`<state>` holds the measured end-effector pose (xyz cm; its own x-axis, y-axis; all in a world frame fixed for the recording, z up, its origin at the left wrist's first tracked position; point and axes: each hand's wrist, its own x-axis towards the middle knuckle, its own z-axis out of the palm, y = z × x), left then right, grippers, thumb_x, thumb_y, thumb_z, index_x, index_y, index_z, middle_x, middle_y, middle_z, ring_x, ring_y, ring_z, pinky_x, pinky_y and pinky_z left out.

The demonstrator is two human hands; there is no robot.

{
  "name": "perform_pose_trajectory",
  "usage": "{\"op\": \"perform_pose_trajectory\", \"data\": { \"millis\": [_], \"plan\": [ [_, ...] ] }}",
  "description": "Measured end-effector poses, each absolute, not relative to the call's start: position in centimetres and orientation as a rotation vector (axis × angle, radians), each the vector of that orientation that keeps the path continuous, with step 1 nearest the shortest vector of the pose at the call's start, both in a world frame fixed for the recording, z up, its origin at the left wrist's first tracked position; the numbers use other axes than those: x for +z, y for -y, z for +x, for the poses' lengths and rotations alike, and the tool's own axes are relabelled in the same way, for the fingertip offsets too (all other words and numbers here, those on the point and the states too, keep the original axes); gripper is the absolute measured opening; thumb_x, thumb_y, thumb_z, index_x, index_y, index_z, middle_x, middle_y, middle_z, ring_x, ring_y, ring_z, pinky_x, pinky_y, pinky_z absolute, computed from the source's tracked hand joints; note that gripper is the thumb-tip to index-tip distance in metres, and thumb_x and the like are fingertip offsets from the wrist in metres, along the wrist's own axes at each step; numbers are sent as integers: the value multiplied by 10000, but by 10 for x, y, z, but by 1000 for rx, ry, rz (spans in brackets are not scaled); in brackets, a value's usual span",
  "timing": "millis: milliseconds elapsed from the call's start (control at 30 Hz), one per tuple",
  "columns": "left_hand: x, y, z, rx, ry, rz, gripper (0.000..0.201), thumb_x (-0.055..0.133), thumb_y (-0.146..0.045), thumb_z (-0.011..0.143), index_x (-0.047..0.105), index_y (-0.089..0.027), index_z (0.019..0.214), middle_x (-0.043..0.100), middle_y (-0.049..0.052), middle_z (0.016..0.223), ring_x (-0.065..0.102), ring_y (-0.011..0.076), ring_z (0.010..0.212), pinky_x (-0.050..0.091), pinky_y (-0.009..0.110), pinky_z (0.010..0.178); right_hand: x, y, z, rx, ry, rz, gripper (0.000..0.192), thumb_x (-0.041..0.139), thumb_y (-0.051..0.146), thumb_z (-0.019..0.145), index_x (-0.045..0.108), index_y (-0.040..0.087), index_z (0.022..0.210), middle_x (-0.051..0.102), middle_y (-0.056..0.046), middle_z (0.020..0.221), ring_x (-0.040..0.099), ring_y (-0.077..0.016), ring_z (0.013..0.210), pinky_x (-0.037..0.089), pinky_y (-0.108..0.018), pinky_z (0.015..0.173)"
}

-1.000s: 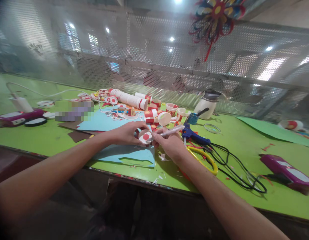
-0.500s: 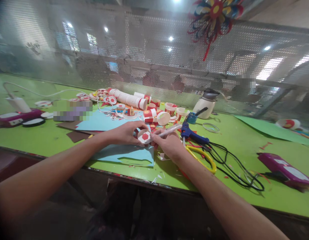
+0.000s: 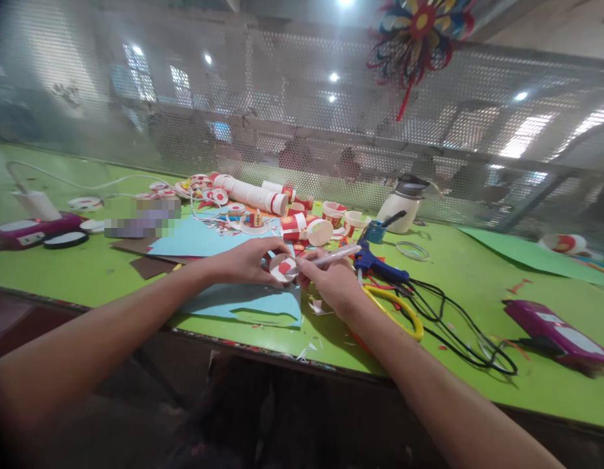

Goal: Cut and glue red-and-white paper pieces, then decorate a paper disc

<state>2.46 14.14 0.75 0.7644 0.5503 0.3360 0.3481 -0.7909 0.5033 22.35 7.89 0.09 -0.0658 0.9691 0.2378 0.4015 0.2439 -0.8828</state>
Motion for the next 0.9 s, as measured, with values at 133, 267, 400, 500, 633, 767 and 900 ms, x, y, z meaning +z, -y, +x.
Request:
{"op": "perform_pose_trajectory", "data": {
  "millis": [133, 267, 400, 500, 633, 767, 900],
  "plan": [
    [7, -142, 24, 661, -686, 2551, 459, 738, -366, 645, 592, -188, 1042, 625, 49, 1014, 551, 192, 886, 412, 292, 740, 2, -77, 222, 796, 1621, -1304, 203, 614, 377, 793, 623, 180, 748, 652, 4, 573, 580, -141, 532, 447, -291, 566],
    [7, -142, 24, 649, -705, 2540, 461, 733, -379, 652, 592, -191, 1048, 628, 55, 1019, 550, 198, 891, 411, 293, 733, 3, -77, 222, 822, 1614, -1305, 197, 619, 371, 787, 621, 182, 731, 648, 4, 567, 577, -139, 529, 451, -286, 555],
    [7, -143, 24, 660, -694, 2543, 461, 734, -395, 651, 592, -196, 1041, 625, 54, 1018, 546, 197, 894, 415, 300, 744, 5, -76, 221, 820, 1638, -1307, 203, 619, 370, 783, 624, 185, 699, 654, -5, 580, 581, -139, 533, 462, -291, 566],
    [5, -145, 23, 670, -686, 2547, 449, 731, -404, 654, 590, -200, 1029, 621, 50, 1015, 543, 193, 897, 414, 300, 753, 8, -73, 219, 838, 1642, -1307, 211, 621, 362, 775, 608, 190, 654, 641, 0, 561, 571, -133, 518, 460, -284, 549],
    [4, -146, 24, 659, -692, 2567, 431, 726, -402, 656, 589, -197, 1011, 617, 46, 992, 536, 189, 877, 407, 293, 737, 13, -71, 216, 862, 1643, -1326, 220, 631, 355, 755, 583, 190, 618, 620, 7, 531, 554, -126, 493, 449, -273, 513],
    [4, -145, 24, 655, -683, 2593, 431, 735, -399, 645, 593, -192, 995, 616, 50, 987, 534, 194, 878, 405, 295, 733, 11, -72, 216, 904, 1634, -1332, 212, 631, 366, 759, 580, 189, 655, 620, 10, 531, 553, -124, 487, 447, -267, 505],
    [5, -145, 24, 662, -680, 2601, 439, 738, -388, 646, 590, -198, 1013, 620, 51, 1010, 543, 199, 897, 413, 302, 748, 8, -72, 217, 913, 1648, -1321, 220, 640, 379, 762, 585, 191, 661, 621, 15, 532, 559, -127, 486, 454, -271, 515]
  ]
}}
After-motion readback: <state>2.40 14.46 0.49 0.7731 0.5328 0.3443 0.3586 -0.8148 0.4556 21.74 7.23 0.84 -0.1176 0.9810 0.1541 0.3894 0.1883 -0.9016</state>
